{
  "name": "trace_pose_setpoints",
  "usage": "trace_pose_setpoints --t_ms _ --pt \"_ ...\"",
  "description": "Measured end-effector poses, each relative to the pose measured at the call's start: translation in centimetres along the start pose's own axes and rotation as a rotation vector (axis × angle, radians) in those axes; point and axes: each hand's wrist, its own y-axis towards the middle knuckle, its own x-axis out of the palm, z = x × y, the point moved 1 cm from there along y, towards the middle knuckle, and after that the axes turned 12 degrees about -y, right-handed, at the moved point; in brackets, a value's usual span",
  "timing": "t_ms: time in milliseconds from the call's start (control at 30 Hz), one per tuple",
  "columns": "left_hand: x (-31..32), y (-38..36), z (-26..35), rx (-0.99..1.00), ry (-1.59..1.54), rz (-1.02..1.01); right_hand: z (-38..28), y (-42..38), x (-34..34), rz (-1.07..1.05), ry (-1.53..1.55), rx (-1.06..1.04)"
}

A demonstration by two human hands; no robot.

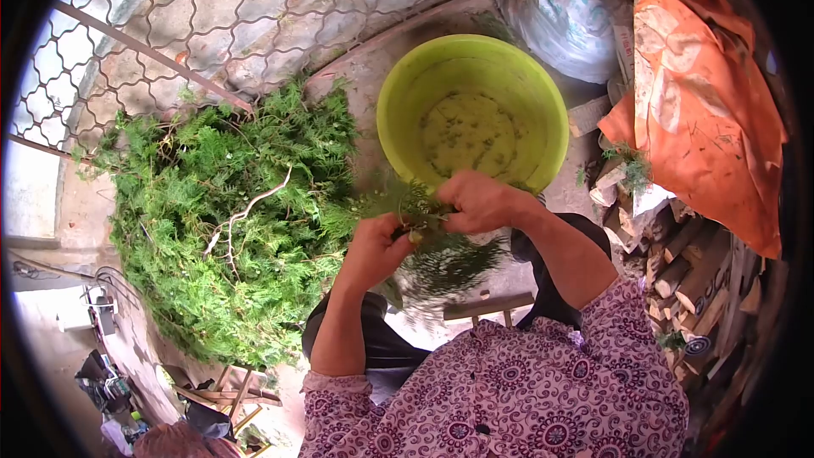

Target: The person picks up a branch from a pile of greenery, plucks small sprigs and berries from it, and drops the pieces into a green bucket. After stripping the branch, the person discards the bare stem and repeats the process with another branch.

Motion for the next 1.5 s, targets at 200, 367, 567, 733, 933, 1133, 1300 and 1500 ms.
trace_pose_setpoints --t_ms 200,367,567,733,933,1133,1300,1500 --pt "1.6 0.3 -1.0 -0.231 -0.339 -0.028 0.8 0.2 0.4 0.006 0.058 -0.007" --pt "2.4 1.0 -3.3 -0.254 -0.373 0.094 0.2 0.4 -0.6 0.289 -0.139 -0.04" --pt "2.4 1.3 -3.9 -0.202 -0.232 0.266 -2.5 0.5 -1.5 0.396 0.159 0.061" --pt "2.7 1.4 -3.0 -0.062 -0.093 0.297 -2.0 0.8 0.6 0.348 0.071 0.028" --pt "3.0 1.6 -2.1 -0.038 0.113 0.275 -2.1 0.5 0.8 0.281 -0.054 0.129" --pt "3.1 1.4 -2.6 -0.028 0.403 0.235 -2.2 0.7 1.3 0.171 0.181 0.127" --pt "2.9 1.3 -1.9 0.058 0.326 0.27 -2.3 0.8 1.1 0.085 0.404 0.125" --pt "2.4 1.5 -2.0 0.093 0.221 0.321 -3.8 -0.1 0.0 -0.101 0.631 0.08"
